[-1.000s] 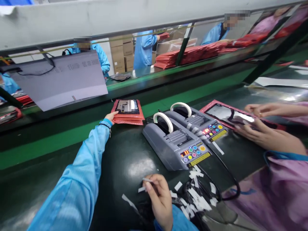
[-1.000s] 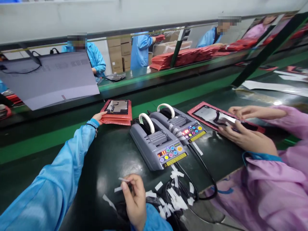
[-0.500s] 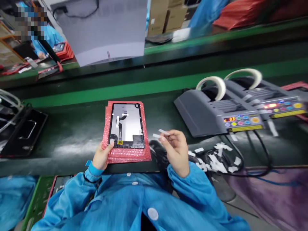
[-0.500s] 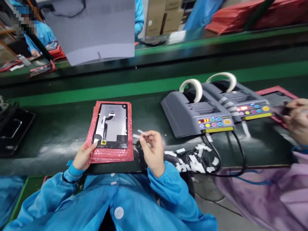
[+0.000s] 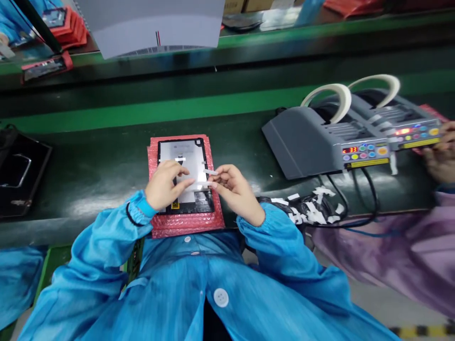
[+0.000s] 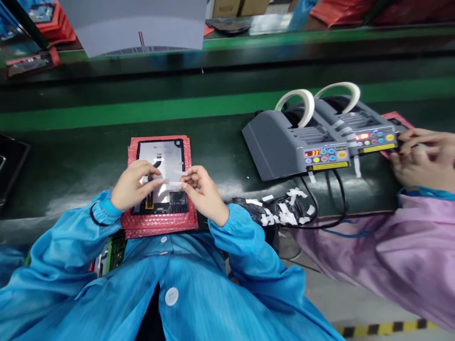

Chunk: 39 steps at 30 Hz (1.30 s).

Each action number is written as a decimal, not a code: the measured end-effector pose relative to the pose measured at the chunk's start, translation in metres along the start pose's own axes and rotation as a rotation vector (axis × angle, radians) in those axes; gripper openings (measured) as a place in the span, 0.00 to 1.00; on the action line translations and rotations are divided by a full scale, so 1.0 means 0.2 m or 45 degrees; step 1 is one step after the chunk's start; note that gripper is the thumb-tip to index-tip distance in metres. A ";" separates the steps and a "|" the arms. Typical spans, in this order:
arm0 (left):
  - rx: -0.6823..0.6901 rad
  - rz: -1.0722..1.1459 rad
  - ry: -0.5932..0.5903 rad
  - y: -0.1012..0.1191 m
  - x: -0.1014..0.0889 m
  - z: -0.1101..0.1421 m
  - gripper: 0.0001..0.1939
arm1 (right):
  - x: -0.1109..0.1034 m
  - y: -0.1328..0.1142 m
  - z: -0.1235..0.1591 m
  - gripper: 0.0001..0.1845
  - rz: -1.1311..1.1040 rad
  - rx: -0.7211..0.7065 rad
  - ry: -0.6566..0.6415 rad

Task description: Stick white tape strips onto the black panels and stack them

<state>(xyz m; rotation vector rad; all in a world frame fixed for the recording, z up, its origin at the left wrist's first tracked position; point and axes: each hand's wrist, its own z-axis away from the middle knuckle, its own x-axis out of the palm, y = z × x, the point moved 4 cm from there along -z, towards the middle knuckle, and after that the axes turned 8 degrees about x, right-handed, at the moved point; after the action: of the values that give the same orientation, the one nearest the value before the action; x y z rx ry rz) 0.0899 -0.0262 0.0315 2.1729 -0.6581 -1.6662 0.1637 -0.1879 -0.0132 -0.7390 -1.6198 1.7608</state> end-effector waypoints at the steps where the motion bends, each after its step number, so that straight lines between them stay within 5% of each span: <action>1: 0.007 0.064 -0.053 0.00 0.04 -0.03 0.08 | 0.01 -0.01 0.00 0.16 0.009 -0.005 -0.008; 6: -0.072 0.219 -0.166 -0.02 0.14 -0.07 0.07 | 0.01 0.01 0.00 0.16 0.067 0.013 0.002; 11: -0.156 0.281 -0.145 -0.06 0.16 -0.08 0.07 | -0.06 0.04 -0.03 0.19 0.109 0.049 0.180; 23: -0.204 0.404 -0.123 -0.08 0.21 -0.11 0.07 | -0.02 0.05 -0.10 0.20 -0.025 0.108 0.122; 39: -0.419 -0.120 -0.437 -0.09 0.29 -0.22 0.09 | -0.08 0.14 -0.22 0.24 0.143 0.299 0.254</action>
<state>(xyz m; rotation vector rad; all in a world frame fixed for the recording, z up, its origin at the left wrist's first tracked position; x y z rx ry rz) 0.1480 -0.0442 -0.0135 1.7316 -0.3350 -2.0559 0.2063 -0.1732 -0.0457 -0.8755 -1.2373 1.8512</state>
